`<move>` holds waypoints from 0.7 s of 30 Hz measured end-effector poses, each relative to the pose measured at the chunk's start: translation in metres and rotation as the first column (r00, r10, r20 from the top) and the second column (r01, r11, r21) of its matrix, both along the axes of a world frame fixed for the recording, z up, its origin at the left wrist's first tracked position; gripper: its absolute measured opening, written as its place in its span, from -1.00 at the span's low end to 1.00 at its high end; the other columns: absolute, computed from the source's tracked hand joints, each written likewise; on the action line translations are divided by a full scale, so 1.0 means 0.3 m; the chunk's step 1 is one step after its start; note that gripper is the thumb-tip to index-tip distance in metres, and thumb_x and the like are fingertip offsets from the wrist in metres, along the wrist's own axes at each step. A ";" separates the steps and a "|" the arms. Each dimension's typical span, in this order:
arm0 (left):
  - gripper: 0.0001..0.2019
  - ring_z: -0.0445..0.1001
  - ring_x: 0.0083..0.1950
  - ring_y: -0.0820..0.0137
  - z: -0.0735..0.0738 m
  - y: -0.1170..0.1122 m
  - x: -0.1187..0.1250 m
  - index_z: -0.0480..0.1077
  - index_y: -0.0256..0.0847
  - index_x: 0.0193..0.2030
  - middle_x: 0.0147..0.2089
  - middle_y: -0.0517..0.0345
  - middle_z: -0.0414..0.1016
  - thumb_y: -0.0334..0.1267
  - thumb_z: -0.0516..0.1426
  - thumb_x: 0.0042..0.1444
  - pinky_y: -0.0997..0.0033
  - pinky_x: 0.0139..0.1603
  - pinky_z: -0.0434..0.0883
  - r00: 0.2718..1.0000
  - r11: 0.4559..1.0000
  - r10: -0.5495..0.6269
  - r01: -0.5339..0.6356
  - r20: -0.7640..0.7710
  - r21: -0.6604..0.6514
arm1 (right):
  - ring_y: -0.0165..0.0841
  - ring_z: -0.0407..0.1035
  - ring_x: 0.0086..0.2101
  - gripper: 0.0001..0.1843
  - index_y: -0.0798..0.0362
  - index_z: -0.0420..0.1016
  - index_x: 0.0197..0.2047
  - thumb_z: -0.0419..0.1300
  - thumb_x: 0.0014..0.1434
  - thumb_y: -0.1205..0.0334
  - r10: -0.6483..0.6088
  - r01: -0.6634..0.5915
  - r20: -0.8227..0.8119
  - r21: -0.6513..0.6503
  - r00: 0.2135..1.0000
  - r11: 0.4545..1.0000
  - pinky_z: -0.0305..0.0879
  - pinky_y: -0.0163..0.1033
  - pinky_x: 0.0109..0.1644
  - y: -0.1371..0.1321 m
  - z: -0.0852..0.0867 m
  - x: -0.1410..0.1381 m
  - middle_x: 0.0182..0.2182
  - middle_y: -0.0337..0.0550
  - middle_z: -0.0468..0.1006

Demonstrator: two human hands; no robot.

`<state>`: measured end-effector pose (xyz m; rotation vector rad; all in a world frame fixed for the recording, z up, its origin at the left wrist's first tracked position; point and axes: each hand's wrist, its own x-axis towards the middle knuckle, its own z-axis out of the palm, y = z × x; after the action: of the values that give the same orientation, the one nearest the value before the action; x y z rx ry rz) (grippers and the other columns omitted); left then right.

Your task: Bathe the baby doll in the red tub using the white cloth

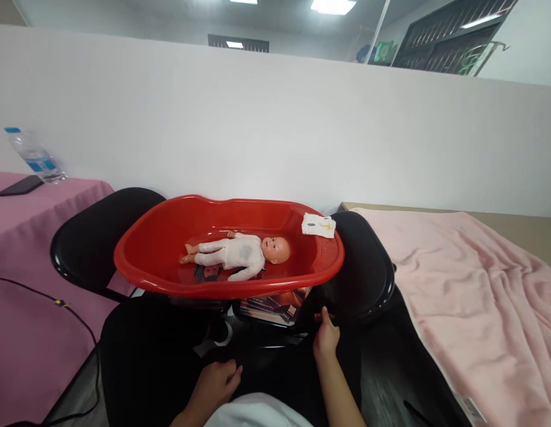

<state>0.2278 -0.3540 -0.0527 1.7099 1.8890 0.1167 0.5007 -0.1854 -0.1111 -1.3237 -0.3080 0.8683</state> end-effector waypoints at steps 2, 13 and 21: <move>-0.63 0.24 -0.50 0.46 0.002 0.005 0.003 0.03 -0.16 -0.54 -0.58 0.28 0.17 -0.24 -0.06 0.33 0.39 -0.41 -0.01 1.000 1.000 -0.010 0.011 0.015 -0.021 | -0.36 0.40 -0.49 -0.57 0.01 0.37 -0.44 0.46 -0.16 -0.05 -0.075 0.076 0.011 -0.018 0.997 0.997 0.34 -0.22 -0.41 0.009 -0.018 -0.022 -0.55 -0.29 0.48; -0.63 0.10 -0.55 0.50 -0.011 0.041 0.031 0.04 -0.17 -0.57 -0.61 0.32 0.09 -0.26 0.04 0.25 0.38 -0.44 -0.01 0.932 0.983 -0.172 0.181 0.319 0.001 | -0.25 0.54 -0.43 -0.59 -0.02 0.30 -0.44 0.45 -0.24 0.11 -0.221 0.224 0.077 -0.035 0.972 0.974 0.44 -0.21 -0.46 0.072 -0.020 0.014 -0.50 -0.23 0.55; -0.61 0.11 -0.54 0.49 -0.014 0.029 0.011 0.00 -0.16 -0.58 -0.61 0.32 0.08 -0.27 0.01 0.28 0.38 -0.42 0.05 0.854 0.981 -0.151 0.190 0.498 -0.027 | -0.28 0.46 -0.44 -0.59 0.00 0.34 -0.42 0.47 -0.22 0.08 -0.195 0.208 0.169 -0.059 0.966 0.976 0.49 -0.11 -0.34 0.118 -0.014 0.089 -0.52 -0.29 0.47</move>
<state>0.2309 -0.3454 -0.0568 1.5981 1.3416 0.3722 0.5273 -0.1499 -0.1151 -1.4727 -0.2629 0.6074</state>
